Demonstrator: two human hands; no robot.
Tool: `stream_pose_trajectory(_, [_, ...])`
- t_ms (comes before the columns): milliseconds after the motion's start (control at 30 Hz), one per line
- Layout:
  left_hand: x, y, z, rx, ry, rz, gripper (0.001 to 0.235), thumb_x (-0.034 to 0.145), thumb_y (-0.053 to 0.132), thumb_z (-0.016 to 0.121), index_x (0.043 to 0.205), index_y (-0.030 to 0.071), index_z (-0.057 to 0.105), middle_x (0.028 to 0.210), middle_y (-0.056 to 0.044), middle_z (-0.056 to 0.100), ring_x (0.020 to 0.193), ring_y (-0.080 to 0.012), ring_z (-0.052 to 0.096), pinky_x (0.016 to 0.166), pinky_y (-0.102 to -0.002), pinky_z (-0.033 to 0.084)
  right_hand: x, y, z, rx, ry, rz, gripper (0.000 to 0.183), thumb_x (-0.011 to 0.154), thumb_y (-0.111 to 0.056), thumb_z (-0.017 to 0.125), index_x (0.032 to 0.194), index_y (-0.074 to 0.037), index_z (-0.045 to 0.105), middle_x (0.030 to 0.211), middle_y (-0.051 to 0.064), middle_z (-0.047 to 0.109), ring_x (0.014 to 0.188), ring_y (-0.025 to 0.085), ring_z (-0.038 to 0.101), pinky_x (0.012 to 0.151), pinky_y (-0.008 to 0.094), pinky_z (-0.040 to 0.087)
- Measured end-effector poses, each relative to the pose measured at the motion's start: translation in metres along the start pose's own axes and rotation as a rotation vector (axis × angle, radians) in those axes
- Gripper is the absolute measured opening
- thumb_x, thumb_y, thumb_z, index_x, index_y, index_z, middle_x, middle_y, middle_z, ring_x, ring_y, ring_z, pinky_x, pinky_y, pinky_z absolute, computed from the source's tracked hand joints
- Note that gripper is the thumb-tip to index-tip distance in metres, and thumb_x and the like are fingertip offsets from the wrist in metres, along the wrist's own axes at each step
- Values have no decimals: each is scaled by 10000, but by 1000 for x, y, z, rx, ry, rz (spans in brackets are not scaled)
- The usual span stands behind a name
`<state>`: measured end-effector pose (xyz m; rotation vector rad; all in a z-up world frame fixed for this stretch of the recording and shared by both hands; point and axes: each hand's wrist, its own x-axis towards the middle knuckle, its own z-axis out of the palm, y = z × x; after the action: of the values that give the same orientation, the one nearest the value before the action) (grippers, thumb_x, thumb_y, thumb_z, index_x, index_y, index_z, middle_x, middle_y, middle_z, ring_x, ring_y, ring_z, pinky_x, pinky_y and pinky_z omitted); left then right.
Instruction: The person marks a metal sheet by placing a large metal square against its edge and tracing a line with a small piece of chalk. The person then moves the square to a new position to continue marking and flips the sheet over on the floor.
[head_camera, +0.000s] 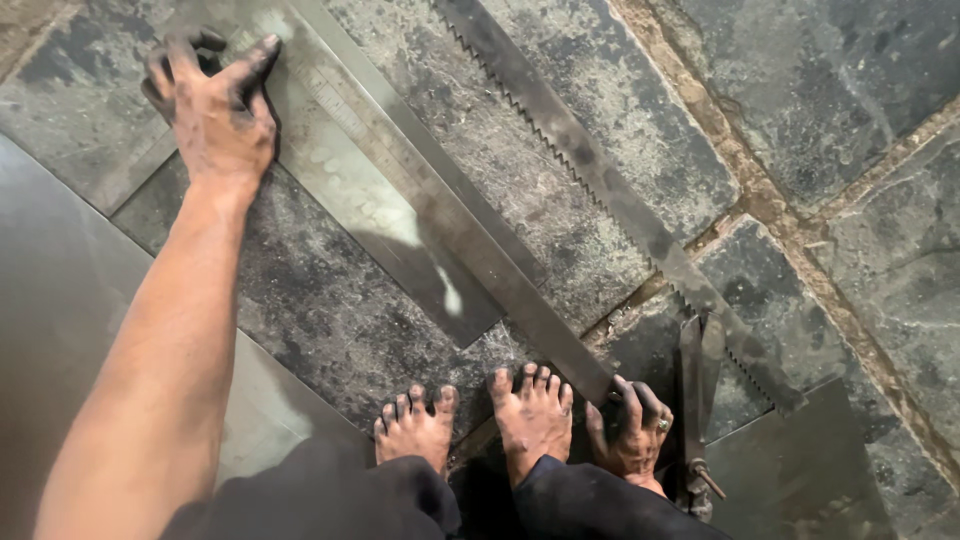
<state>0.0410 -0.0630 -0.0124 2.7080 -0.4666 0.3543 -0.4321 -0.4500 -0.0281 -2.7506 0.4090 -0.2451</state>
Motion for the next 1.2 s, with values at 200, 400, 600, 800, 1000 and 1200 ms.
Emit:
stream_pose_trajectory(200, [-18, -19, -3, 2, -55, -58, 539, 931, -50, 720, 1309, 326, 798, 1309, -144, 527, 1302, -349, 487, 1146, -431, 452, 4, -4, -8, 54, 6, -6, 625, 732, -308, 837, 1278, -102, 614, 1223, 140, 568, 1120, 350, 523, 985, 469, 407])
stream_pose_trajectory(400, [-57, -31, -31, 19, -89, -125, 535, 961, -27, 668, 1339, 331, 791, 1339, -120, 549, 1232, -276, 544, 1203, -460, 459, 7, -9, -11, 56, 16, -33, 619, 722, -286, 851, 1262, -101, 613, 1209, 129, 577, 1105, 343, 534, 978, 466, 408])
stream_pose_trajectory(600, [-69, -31, -48, 328, 117, 48, 503, 954, 233, 741, 1427, 114, 621, 1288, -270, 495, 1140, -478, 472, 1049, -590, 446, 0, -3, -1, 14, 16, 0, 631, 746, -307, 848, 1298, -114, 611, 1254, 142, 575, 1149, 353, 528, 1023, 477, 398])
stream_pose_trajectory(800, [-70, -41, -29, 162, -39, -233, 576, 1091, 274, 692, 1614, 214, 459, 1405, -249, 433, 1315, -524, 414, 1101, -604, 388, -6, -8, 2, -9, 42, 51, 626, 777, -304, 842, 1332, -120, 619, 1277, 135, 599, 1206, 334, 552, 1086, 480, 387])
stream_pose_trajectory(1000, [-48, -61, -34, 16, -153, -228, 605, 1023, 318, 726, 1521, 151, 426, 1411, -301, 440, 1300, -589, 373, 992, -611, 418, -8, -11, 5, -10, 82, 43, 555, 844, -264, 820, 1342, -106, 632, 1228, 95, 626, 1207, 327, 581, 1089, 475, 405])
stream_pose_trajectory(1200, [10, -46, -25, -197, -274, -264, 483, 922, 398, 786, 1246, 70, 642, 1241, -237, 639, 1234, -424, 547, 1072, -515, 436, -13, -5, 18, -33, 201, 34, 479, 881, -231, 817, 1317, -120, 651, 1262, 145, 615, 1162, 367, 580, 1032, 471, 467])
